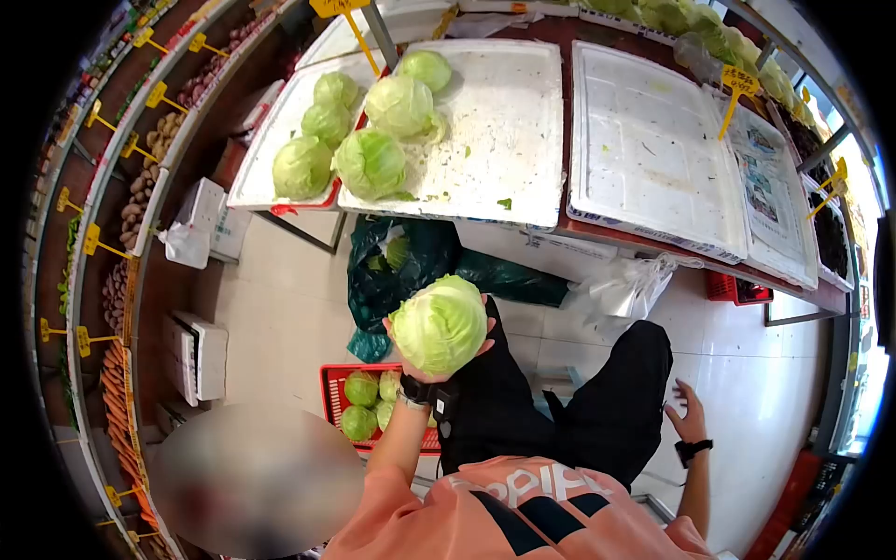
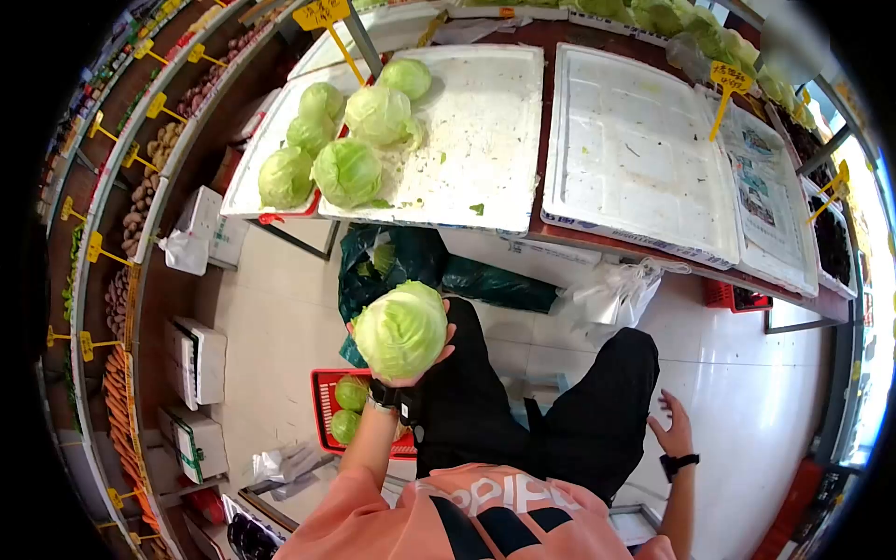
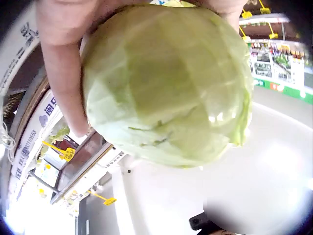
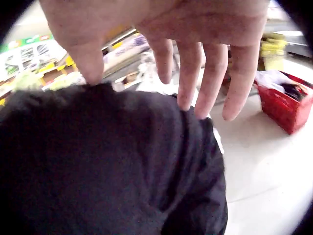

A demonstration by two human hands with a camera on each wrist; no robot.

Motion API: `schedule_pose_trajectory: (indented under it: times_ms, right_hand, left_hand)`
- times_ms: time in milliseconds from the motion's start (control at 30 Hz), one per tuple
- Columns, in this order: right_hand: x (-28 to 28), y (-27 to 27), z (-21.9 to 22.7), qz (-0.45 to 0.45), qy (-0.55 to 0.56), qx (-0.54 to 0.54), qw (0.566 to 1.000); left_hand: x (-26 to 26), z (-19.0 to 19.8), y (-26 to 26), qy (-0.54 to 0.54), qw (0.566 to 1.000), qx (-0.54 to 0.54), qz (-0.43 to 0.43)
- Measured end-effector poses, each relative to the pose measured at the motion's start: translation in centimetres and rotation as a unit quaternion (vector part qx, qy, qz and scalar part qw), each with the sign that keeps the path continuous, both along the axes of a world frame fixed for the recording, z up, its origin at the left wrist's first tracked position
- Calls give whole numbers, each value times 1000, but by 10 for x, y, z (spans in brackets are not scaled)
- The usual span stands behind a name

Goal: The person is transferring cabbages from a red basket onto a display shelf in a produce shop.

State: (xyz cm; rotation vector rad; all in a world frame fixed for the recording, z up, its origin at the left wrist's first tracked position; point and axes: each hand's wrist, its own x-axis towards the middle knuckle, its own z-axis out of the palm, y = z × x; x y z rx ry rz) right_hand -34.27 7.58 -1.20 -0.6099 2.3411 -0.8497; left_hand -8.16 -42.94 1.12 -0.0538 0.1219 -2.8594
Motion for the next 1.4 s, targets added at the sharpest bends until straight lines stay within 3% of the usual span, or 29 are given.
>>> schedule_pose_trajectory:
  times_ms: [67, 133, 200, 300, 400, 533, 567, 633, 700, 733, 767, 833, 933, 1033, 1067, 1167, 1200, 1300, 1400]
  right_hand:
    - [-3, -41, 50, 201, 98, -1, 975]
    - [-3, -59, 56, 358, 123, 33, 925]
    - [1, -68, 46, 481, 144, 59, 863]
    - [-3, -81, 37, 562, 151, 71, 810]
    - [-13, -83, 18, 567, 141, 51, 810]
    - [-21, -95, 4, 571, 131, 36, 810]
    - [-22, -97, 2, 570, 127, 34, 811]
    - [-25, -99, 0, 571, 120, 32, 811]
    - [-27, -94, -2, 559, 115, 11, 821]
    - [-29, -92, -1, 554, 112, 5, 825]
    - [-30, -90, -1, 549, 109, -1, 829]
    - [-33, -84, -3, 537, 109, -12, 836]
    - [-37, -77, -3, 528, 109, -13, 842]
    - [-39, -68, -6, 514, 111, -12, 851]
    - [-40, -66, -7, 509, 110, -13, 853]
    - [-42, -62, -11, 501, 105, -14, 859]
    - [-43, -63, -11, 501, 101, -12, 859]
    - [-44, -71, -12, 506, 95, -8, 857]
    - [-45, -79, -16, 516, 90, -3, 852]
  left_hand:
    - [2, 14, 3, -53, 996, -64, 12]
    - [3, 26, 4, -106, 987, -116, 24]
    - [0, 30, 3, -83, 986, -146, 26]
    - [-6, 43, 1, -50, 971, -231, 27]
    - [-9, 67, -7, -48, 943, -327, 39]
    - [-26, 100, -34, -231, 860, -444, 101]
    - [-36, 109, -46, -279, 799, -514, 140]
    - [-66, 129, -71, -345, 595, -696, 205]
    - [-94, 138, -104, -411, 427, -779, 204]
    - [-113, 151, -107, -407, 407, -793, 199]
    - [-128, 156, -124, -472, 306, -814, 148]
    - [-164, 177, -137, -520, 154, -838, 54]
    - [-211, 174, -177, -549, 20, -828, -115]
    - [-242, 162, -199, -523, -57, -824, -212]
    - [-250, 160, -204, -502, -45, -822, -265]
    - [-249, 111, -250, -455, -66, -851, -255]
    - [-254, 112, -251, -486, -63, -831, -262]
    - [-246, 119, -240, -523, -22, -835, -169]
    - [-242, 131, -207, -546, -37, -826, -133]
